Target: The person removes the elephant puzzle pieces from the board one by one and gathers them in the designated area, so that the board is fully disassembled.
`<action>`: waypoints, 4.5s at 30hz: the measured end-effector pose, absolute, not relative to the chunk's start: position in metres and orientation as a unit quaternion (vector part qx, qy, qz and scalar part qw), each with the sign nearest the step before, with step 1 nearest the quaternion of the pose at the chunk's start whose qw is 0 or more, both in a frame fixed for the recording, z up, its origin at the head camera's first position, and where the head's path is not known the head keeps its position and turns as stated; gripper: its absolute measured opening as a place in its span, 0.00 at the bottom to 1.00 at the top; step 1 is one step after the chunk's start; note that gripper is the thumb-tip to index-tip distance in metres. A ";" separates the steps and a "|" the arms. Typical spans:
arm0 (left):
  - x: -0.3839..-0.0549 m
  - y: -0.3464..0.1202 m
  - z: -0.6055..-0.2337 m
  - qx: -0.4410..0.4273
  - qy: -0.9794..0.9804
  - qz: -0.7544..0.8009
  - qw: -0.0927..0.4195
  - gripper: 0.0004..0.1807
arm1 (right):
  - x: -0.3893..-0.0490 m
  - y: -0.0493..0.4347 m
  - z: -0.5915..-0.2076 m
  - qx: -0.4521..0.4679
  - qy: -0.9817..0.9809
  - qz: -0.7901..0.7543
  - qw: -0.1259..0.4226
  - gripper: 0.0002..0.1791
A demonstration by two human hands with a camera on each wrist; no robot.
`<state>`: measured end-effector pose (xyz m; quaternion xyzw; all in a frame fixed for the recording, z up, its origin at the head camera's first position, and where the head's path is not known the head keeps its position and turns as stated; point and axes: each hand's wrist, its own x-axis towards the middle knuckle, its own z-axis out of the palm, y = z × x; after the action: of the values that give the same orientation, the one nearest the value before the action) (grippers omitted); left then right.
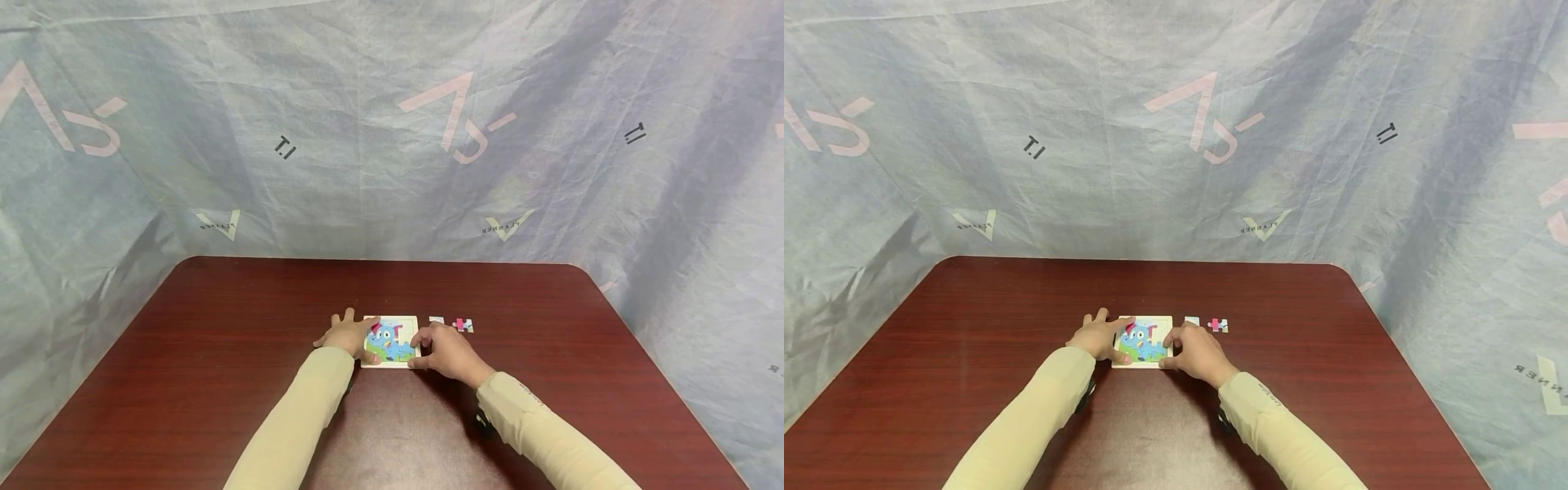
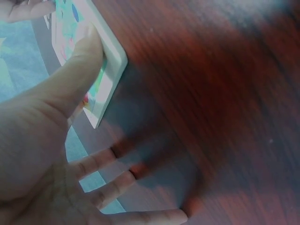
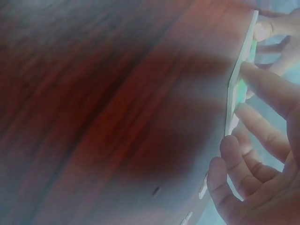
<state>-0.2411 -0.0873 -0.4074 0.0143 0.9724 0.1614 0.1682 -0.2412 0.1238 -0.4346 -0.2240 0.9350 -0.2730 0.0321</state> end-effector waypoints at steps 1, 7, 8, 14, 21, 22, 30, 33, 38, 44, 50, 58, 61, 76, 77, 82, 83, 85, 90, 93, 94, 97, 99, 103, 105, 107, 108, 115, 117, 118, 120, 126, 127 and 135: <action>-0.241 -0.087 -0.407 0.014 0.972 0.162 0.168 0.47 | -0.241 0.123 -0.434 -0.224 0.935 -0.273 0.031 0.15; -0.240 -0.088 -0.406 0.013 0.973 0.160 0.169 0.47 | -0.240 0.120 -0.433 -0.203 0.943 -0.261 0.022 0.17; -0.240 -0.088 -0.406 0.012 0.973 0.159 0.169 0.47 | -0.240 0.120 -0.433 -0.198 0.946 -0.257 0.022 0.17; -0.241 -0.087 -0.407 0.012 0.973 0.155 0.172 0.47 | -0.241 0.123 -0.432 -0.192 0.955 -0.228 0.012 0.14; -0.242 -0.087 -0.407 0.015 0.974 0.150 0.167 0.47 | -0.241 0.125 -0.432 -0.207 0.957 -0.202 -0.008 0.15; -0.242 -0.087 -0.408 0.016 0.975 0.149 0.166 0.47 | -0.241 0.126 -0.432 -0.211 0.958 -0.196 -0.013 0.15; -0.241 -0.087 -0.408 0.017 0.975 0.149 0.166 0.47 | -0.244 0.126 -0.433 -0.220 0.958 -0.184 -0.018 0.14; -0.241 -0.087 -0.408 0.015 0.974 0.152 0.168 0.47 | -0.245 0.126 -0.434 -0.229 0.955 -0.187 -0.015 0.14; -0.241 -0.087 -0.407 0.017 0.974 0.152 0.169 0.47 | -0.247 0.128 -0.433 -0.245 0.950 -0.191 -0.004 0.13; -0.238 -0.086 -0.405 0.017 0.974 0.154 0.165 0.46 | -0.248 0.132 -0.428 -0.258 0.945 -0.201 0.014 0.13; -0.238 -0.087 -0.406 0.020 0.974 0.156 0.165 0.47 | -0.251 0.139 -0.423 -0.251 0.942 -0.219 0.029 0.13; -0.240 -0.088 -0.409 0.020 0.973 0.156 0.167 0.47 | -0.256 0.151 -0.414 -0.239 0.944 -0.228 0.025 0.12; -0.240 -0.088 -0.408 0.018 0.974 0.155 0.166 0.47 | -0.257 0.156 -0.411 -0.240 0.942 -0.233 0.023 0.12; -0.240 -0.087 -0.407 0.021 0.973 0.150 0.172 0.47 | -0.262 0.177 -0.405 -0.220 0.944 -0.247 0.017 0.14; -0.239 -0.087 -0.407 0.021 0.973 0.150 0.172 0.47 | -0.262 0.179 -0.405 -0.219 0.943 -0.249 0.017 0.14; -0.239 -0.088 -0.408 0.018 0.974 0.151 0.168 0.47 | -0.263 0.187 -0.404 -0.215 0.945 -0.246 0.014 0.14; -0.239 -0.088 -0.408 0.018 0.974 0.151 0.168 0.47 | -0.264 0.188 -0.403 -0.213 0.946 -0.246 0.014 0.15; -0.239 -0.088 -0.408 0.017 0.974 0.151 0.167 0.47 | -0.265 0.192 -0.403 -0.210 0.946 -0.244 0.017 0.15; -0.239 -0.088 -0.408 0.016 0.974 0.153 0.167 0.47 | -0.267 0.202 -0.404 -0.207 0.947 -0.244 0.020 0.14; -0.239 -0.088 -0.408 0.014 0.973 0.155 0.169 0.47 | -0.268 0.208 -0.405 -0.204 0.948 -0.243 0.020 0.14; -0.239 -0.088 -0.408 0.014 0.973 0.155 0.171 0.47 | -0.268 0.210 -0.406 -0.202 0.949 -0.242 0.020 0.14; -0.239 -0.088 -0.408 0.012 0.972 0.156 0.174 0.47 | -0.268 0.215 -0.408 -0.199 0.950 -0.239 0.018 0.15; -0.239 -0.087 -0.409 0.012 0.972 0.156 0.173 0.47 | -0.269 0.219 -0.410 -0.195 0.951 -0.238 0.015 0.15; -0.239 -0.087 -0.409 0.011 0.973 0.154 0.170 0.47 | -0.271 0.226 -0.411 -0.190 0.952 -0.239 0.011 0.15; -0.239 -0.087 -0.408 0.012 0.973 0.153 0.170 0.47 | -0.272 0.229 -0.412 -0.185 0.952 -0.242 0.013 0.15; -0.239 -0.087 -0.408 0.012 0.973 0.155 0.171 0.47 | -0.274 0.232 -0.412 -0.180 0.953 -0.244 0.016 0.15; -0.238 -0.087 -0.408 0.012 0.973 0.157 0.171 0.47 | -0.274 0.234 -0.412 -0.178 0.953 -0.245 0.018 0.15; -0.239 -0.086 -0.409 0.010 0.972 0.163 0.167 0.47 | -0.280 0.246 -0.416 -0.167 0.957 -0.238 0.019 0.15; -0.239 -0.086 -0.408 0.010 0.972 0.167 0.166 0.47 | -0.281 0.250 -0.417 -0.162 0.958 -0.236 0.021 0.15; -0.239 -0.086 -0.408 0.009 0.972 0.168 0.166 0.47 | -0.281 0.251 -0.418 -0.159 0.958 -0.236 0.023 0.14; -0.240 -0.087 -0.408 0.009 0.971 0.171 0.167 0.47 | -0.282 0.254 -0.419 -0.156 0.959 -0.237 0.027 0.14; -0.240 -0.088 -0.408 0.008 0.969 0.179 0.170 0.47 | -0.283 0.259 -0.422 -0.150 0.959 -0.237 0.034 0.14; -0.240 -0.088 -0.408 0.008 0.969 0.180 0.170 0.47 | -0.283 0.259 -0.422 -0.147 0.960 -0.236 0.035 0.14; -0.240 -0.089 -0.409 0.008 0.969 0.180 0.172 0.47 | -0.285 0.260 -0.421 -0.125 0.966 -0.220 0.053 0.15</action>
<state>-0.2398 -0.0890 -0.4093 0.0080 0.9685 0.1797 0.1721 -0.2851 0.2596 -0.4211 -0.1254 0.9660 -0.2197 0.0525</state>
